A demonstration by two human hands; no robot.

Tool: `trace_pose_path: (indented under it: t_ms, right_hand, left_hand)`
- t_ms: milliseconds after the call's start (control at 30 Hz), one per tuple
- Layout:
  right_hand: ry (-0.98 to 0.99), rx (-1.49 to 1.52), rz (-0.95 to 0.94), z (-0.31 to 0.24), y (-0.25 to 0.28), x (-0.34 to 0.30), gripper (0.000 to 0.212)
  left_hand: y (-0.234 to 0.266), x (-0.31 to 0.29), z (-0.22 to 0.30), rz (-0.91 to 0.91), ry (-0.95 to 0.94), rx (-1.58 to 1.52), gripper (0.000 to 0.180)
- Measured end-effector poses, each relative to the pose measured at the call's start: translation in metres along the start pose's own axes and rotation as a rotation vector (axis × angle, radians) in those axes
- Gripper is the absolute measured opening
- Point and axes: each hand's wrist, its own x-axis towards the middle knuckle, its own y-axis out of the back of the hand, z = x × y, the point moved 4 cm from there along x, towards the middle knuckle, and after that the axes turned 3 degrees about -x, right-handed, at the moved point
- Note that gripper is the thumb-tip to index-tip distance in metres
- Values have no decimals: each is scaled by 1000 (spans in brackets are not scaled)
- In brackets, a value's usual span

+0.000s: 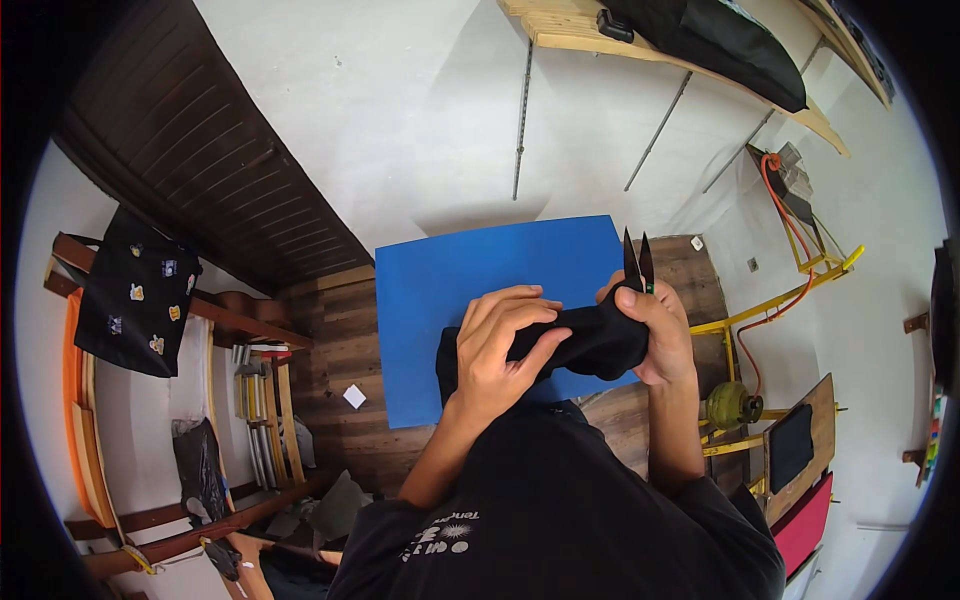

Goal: Trimming loose threads from a piece of black fabric using small thread snips.

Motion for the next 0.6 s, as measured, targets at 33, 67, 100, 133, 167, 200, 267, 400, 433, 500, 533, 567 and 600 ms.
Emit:
trace_pose_path:
  t_ms: [33,67,100,133,167,200,267,400,433,500,533,567,600]
  right_hand:
    - [1,0,0,0,0,0,19]
    - [0,-5,8,-1,0,-1,18]
    - [-3,-9,15,-1,0,-1,18]
    - [-3,-8,14,-1,0,-2,18]
    - [0,-6,9,-1,0,-2,18]
    - [3,-3,5,-1,0,-2,18]
    - [-1,-5,11,-1,1,-2,18]
    - [-10,-4,25,-1,2,-3,19]
    - [-10,-3,25,-1,3,-3,19]
    - [-9,-12,30,0,4,-3,19]
    - [-9,-12,30,0,4,-3,19]
    - [-11,-12,29,0,4,-3,18]
    - [-14,-11,28,0,4,-3,18]
  left_hand:
    - [0,0,-1,0,14,-3,26]
    - [0,0,0,0,13,-3,26]
    - [0,1,1,-7,19,2,25]
    - [0,1,1,-15,26,8,24]
    - [0,1,2,-15,25,8,24]
    - [0,1,2,-11,23,10,24]
    - [0,1,2,-8,21,12,23]
    - [-2,0,3,-12,-9,30,24]
    - [-2,0,3,-11,-16,44,23]
    - [-2,1,5,-17,-25,58,25]
    - [-3,1,5,-23,-33,72,26]
    - [-4,0,3,-23,-33,72,26]
    - [-5,-2,1,24,-32,43,28]
